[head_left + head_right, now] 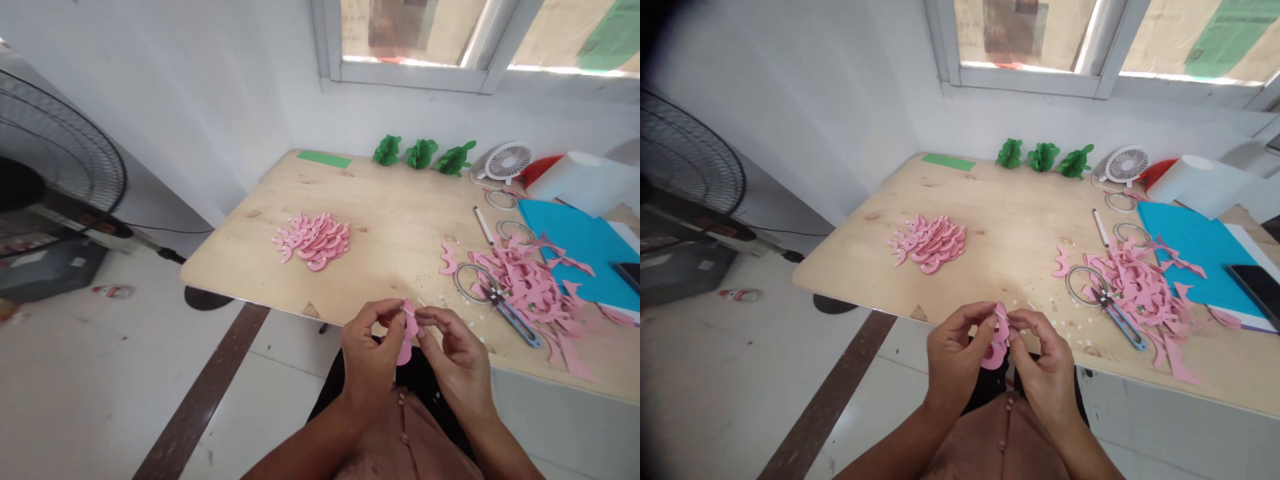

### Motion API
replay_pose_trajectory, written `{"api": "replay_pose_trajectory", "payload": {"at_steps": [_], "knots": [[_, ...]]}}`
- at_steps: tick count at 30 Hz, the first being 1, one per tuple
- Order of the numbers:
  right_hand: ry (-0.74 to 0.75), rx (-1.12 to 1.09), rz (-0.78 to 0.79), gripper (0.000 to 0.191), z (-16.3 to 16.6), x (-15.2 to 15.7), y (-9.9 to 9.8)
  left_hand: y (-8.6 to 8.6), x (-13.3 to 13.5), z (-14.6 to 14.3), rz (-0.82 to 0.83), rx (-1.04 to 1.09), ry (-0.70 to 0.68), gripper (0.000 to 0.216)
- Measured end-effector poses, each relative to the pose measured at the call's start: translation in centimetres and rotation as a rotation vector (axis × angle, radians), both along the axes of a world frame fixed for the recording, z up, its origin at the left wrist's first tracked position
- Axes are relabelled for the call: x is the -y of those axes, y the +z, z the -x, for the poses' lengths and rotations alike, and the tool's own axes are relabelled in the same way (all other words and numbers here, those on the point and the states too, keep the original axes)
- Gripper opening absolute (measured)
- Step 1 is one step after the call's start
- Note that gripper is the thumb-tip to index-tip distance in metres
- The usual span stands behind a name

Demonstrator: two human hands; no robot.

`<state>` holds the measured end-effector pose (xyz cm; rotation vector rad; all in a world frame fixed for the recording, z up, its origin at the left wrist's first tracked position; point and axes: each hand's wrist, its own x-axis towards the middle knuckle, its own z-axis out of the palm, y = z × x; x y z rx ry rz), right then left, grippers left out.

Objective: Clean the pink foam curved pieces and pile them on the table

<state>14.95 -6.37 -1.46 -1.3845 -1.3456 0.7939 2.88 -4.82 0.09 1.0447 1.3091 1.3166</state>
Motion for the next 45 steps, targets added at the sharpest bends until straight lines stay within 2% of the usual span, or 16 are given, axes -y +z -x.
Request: {"api": "replay_pose_trajectory", "payload": {"at_steps": [5,10,23,33,45], "knots": [[-0.005,-0.005,0.019,0.016,0.13,-0.03,0.04,-0.04,-0.08,-0.10,-0.009,-0.020,0.007,0.013],[-0.042,0.028,-0.027,0.016,0.09,0.03,-0.26,-0.02,-0.29,-0.13,0.013,0.022,0.012,0.013],[-0.013,0.078,-0.052,0.018,0.04,0.23,-0.25,-0.09,0.00,-0.14,-0.013,-0.030,0.021,0.013],[-0.018,0.095,-0.070,0.019,-0.09,0.18,-0.47,0.20,0.08,0.08,-0.126,-0.196,0.012,0.013],[-0.043,0.178,-0.095,0.019,-0.10,0.43,-0.65,-0.13,0.01,-0.02,-0.295,-0.285,0.046,0.011]]}}
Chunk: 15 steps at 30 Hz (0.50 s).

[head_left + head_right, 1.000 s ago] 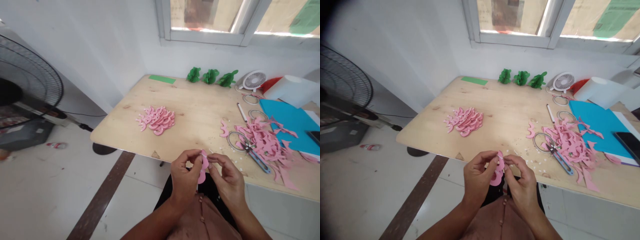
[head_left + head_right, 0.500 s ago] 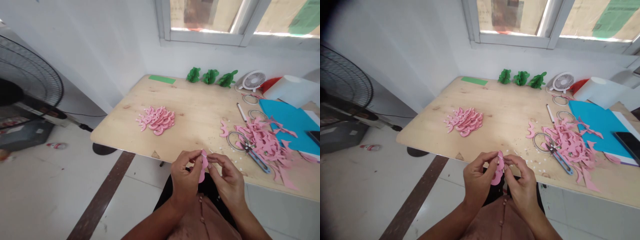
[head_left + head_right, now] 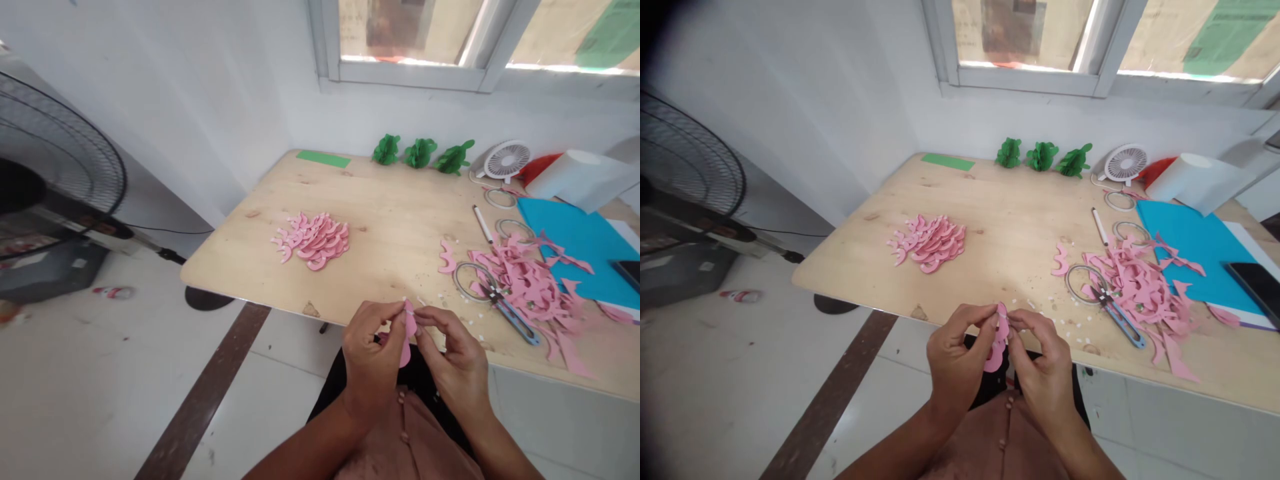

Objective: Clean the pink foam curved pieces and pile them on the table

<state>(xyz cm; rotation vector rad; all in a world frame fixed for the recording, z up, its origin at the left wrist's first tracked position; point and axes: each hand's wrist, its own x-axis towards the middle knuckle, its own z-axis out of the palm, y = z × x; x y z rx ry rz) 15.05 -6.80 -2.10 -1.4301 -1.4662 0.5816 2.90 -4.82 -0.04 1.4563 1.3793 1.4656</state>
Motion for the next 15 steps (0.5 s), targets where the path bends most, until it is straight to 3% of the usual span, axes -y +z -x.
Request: {"api": "replay_pose_trajectory", "payload": {"at_steps": [8,15], "knots": [[0.013,0.040,-0.016,0.020,0.14,0.13,0.31,-0.05,0.07,-0.11,-0.007,-0.016,-0.008,0.011],[-0.010,0.021,-0.011,0.020,0.08,0.08,0.55,0.01,-0.15,-0.32,0.177,0.119,-0.027,0.011]]}}
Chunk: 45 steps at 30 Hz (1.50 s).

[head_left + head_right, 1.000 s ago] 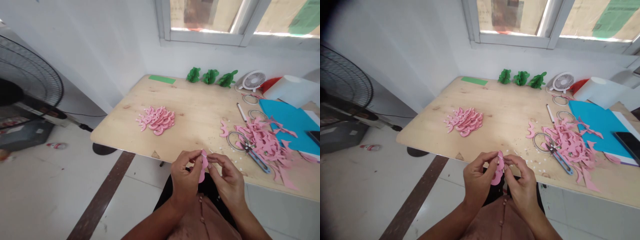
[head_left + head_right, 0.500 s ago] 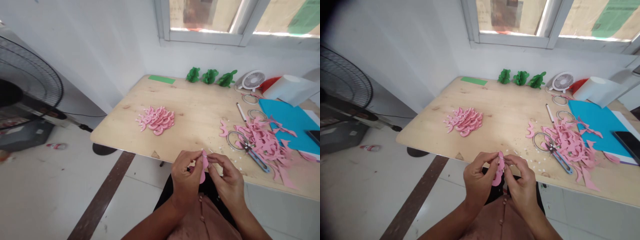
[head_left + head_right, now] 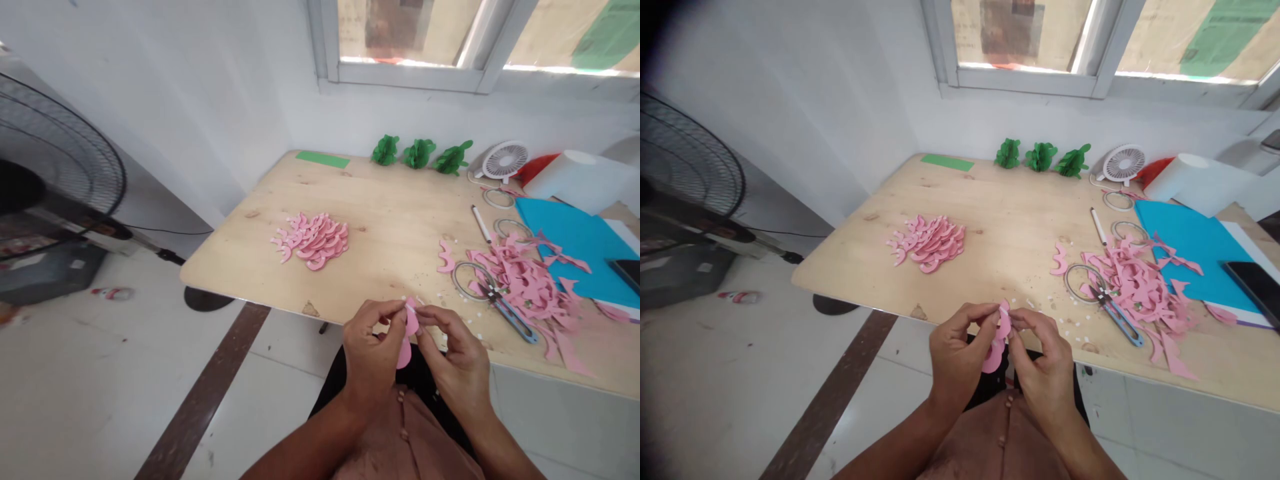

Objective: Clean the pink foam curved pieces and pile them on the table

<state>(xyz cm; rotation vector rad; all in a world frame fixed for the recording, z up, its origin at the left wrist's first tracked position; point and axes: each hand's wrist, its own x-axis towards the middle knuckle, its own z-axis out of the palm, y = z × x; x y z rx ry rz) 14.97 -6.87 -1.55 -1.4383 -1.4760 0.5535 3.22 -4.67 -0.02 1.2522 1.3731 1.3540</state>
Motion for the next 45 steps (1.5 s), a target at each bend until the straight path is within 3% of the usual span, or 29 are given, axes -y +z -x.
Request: {"api": "replay_pose_trajectory", "payload": {"at_steps": [10,25,45], "knots": [[-0.011,-0.028,0.038,0.019,0.05,-0.09,0.12,0.09,-0.17,0.16,0.152,0.159,-0.024,0.019],[-0.010,-0.017,0.061,0.021,0.13,0.06,-0.18,0.41,0.38,-0.02,0.074,0.092,-0.022,0.016],[-0.016,0.194,-0.085,0.020,0.33,0.02,0.27,-0.17,0.32,-0.19,0.102,0.185,0.018,0.015]]}}
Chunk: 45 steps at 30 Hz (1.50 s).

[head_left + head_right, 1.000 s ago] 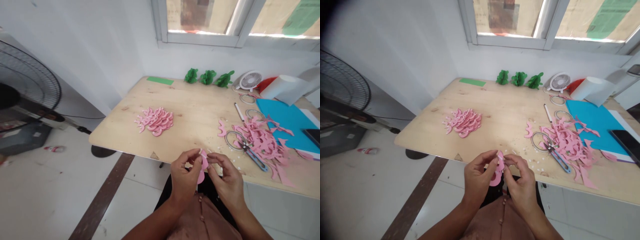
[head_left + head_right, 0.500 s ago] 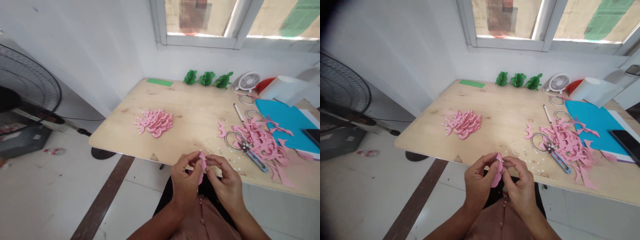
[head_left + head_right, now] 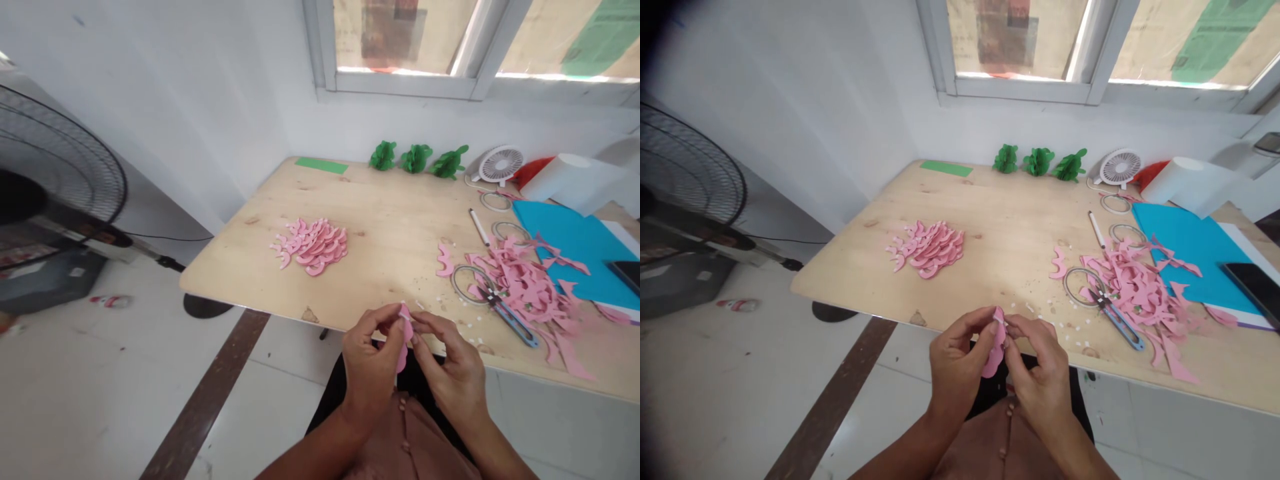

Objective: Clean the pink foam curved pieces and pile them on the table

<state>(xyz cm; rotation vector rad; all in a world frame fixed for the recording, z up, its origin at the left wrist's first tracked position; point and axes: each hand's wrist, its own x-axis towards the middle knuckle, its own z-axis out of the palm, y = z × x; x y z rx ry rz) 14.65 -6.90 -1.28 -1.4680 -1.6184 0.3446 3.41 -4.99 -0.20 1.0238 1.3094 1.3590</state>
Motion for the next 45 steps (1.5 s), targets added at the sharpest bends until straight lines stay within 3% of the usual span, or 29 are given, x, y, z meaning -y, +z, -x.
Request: {"api": "replay_pose_trajectory", "payload": {"at_steps": [10,17,31,45], "knots": [[0.034,0.047,-0.027,0.018,-0.22,-0.16,-0.10,0.28,0.04,0.03,-0.081,-0.074,0.014,0.013],[0.065,0.107,-0.081,0.017,-0.15,-0.19,0.01,0.53,0.08,-0.16,-0.024,-0.045,0.000,0.010],[0.047,0.106,-0.053,0.019,-0.24,-0.04,-0.32,0.11,-0.03,0.08,-0.071,-0.134,0.042,0.010],[0.050,0.055,-0.023,0.017,-0.20,0.11,0.16,-0.21,0.24,0.15,-0.013,-0.071,0.022,0.010]]}}
